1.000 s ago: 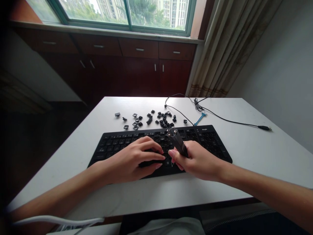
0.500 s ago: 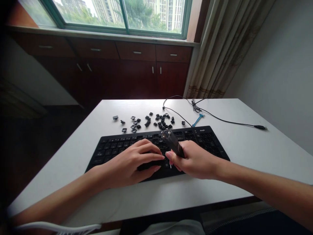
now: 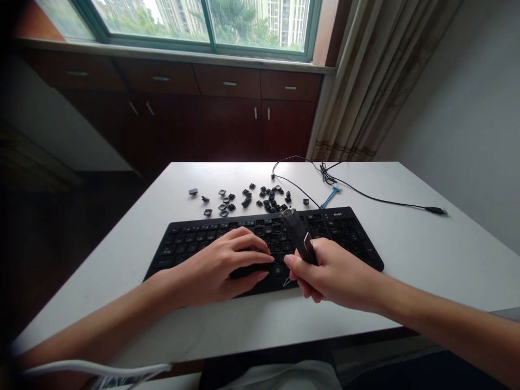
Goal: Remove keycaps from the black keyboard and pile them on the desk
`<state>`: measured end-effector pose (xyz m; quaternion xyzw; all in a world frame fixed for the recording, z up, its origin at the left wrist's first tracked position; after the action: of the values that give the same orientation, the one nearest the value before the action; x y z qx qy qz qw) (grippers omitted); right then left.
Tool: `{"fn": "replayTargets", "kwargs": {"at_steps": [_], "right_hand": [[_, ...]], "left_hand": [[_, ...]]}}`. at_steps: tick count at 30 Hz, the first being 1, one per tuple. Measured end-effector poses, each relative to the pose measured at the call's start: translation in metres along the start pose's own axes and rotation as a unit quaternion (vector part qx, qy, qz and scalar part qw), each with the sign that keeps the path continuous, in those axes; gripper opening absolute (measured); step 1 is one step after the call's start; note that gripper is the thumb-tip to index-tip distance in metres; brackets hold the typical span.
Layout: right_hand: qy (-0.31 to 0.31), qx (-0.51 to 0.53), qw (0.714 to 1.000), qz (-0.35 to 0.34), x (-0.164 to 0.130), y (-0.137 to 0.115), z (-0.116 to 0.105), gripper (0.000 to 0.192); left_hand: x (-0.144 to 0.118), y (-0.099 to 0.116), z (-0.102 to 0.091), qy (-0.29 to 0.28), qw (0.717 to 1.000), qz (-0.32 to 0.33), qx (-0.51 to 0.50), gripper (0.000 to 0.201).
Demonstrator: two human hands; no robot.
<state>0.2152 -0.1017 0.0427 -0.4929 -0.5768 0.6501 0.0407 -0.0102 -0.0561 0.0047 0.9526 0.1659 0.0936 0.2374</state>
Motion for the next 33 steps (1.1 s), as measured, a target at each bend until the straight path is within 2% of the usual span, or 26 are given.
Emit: {"fn": "replayTargets", "kwargs": {"at_steps": [9,19,22,25,28,33], "right_hand": [[0.01,-0.013,1.0,-0.019,0.006,0.003,0.003,0.034],[0.031,-0.069,0.997,0.008,0.005,-0.009,0.011,0.033],[0.047,-0.119,0.992,-0.023,0.002,-0.003,0.013,0.029],[0.026,-0.172,0.984,-0.037,-0.003,0.003,0.011,0.015],[-0.003,-0.194,0.981,-0.012,-0.006,0.002,0.002,0.006],[-0.025,-0.202,0.977,0.059,-0.004,-0.011,-0.008,0.022]], "left_hand": [[0.001,0.0,0.0,-0.01,1.0,-0.004,0.01,0.027],[0.001,0.001,0.0,-0.015,1.0,-0.004,0.024,0.027],[0.001,0.002,-0.002,-0.017,0.999,-0.001,0.033,0.026],[0.002,0.003,-0.002,-0.014,0.999,0.005,0.043,0.024],[0.002,0.003,-0.002,-0.013,0.999,0.006,0.051,0.023],[0.002,0.003,-0.001,-0.017,0.998,0.003,0.056,0.023]]}}
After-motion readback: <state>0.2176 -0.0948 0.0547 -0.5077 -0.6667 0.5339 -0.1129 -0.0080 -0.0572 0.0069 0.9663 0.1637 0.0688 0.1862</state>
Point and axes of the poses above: each hand's wrist, its own x-axis towards the middle knuckle, its own z-axis out of the palm, y = z × x, the point moved 2 cm from there along x, towards the middle knuckle, and after that the axes turned 15 degrees about -y, right-handed, at the moved point
